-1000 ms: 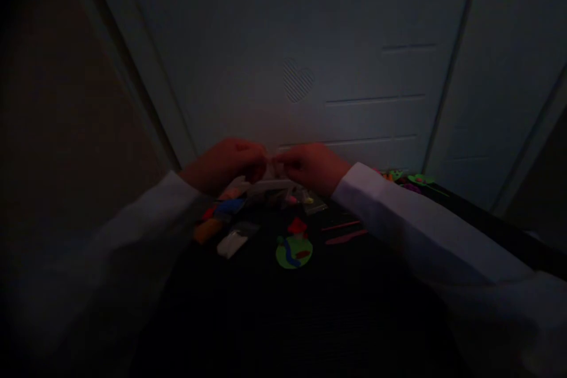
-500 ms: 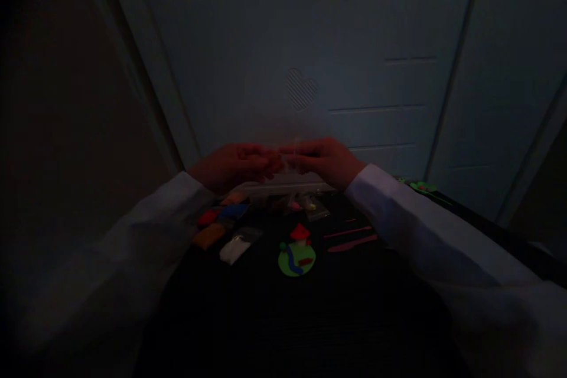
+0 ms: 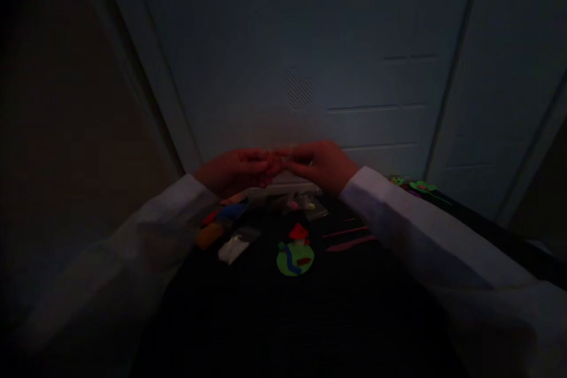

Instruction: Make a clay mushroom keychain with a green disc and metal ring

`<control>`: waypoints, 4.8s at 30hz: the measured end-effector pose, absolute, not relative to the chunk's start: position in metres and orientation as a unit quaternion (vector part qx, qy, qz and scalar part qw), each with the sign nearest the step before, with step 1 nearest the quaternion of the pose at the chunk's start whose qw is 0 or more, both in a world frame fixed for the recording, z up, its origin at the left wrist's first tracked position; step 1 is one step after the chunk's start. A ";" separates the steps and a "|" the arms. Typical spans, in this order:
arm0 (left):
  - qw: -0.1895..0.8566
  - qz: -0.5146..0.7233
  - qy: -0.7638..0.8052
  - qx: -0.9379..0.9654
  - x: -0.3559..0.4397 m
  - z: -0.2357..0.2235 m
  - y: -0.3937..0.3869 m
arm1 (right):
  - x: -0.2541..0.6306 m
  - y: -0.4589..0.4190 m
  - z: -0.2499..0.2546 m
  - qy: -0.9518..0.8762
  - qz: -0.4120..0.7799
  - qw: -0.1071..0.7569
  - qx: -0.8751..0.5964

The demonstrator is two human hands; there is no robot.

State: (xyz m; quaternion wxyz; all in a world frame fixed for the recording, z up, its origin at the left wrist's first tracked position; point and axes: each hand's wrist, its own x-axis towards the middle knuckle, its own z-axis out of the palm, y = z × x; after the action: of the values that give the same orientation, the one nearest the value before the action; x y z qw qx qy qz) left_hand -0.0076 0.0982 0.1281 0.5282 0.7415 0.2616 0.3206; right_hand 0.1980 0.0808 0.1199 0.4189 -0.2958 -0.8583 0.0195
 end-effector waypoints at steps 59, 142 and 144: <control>0.523 0.288 0.286 0.750 -0.006 0.129 0.099 | 0.185 0.064 0.121 -0.880 -0.016 0.406 -0.246; 0.266 0.373 0.344 0.820 -0.002 0.144 0.082 | 0.195 0.089 0.119 -0.750 0.200 0.529 -0.342; 0.261 0.380 0.345 0.817 -0.001 0.144 0.082 | 0.195 0.088 0.119 -0.751 0.186 0.536 -0.338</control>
State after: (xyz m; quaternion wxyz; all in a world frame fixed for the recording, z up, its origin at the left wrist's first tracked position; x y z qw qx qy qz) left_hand -0.0012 0.0816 0.1442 0.2609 0.8174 0.3451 0.3803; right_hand 0.1950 0.0883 0.1195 0.5361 -0.3384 -0.7506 0.1861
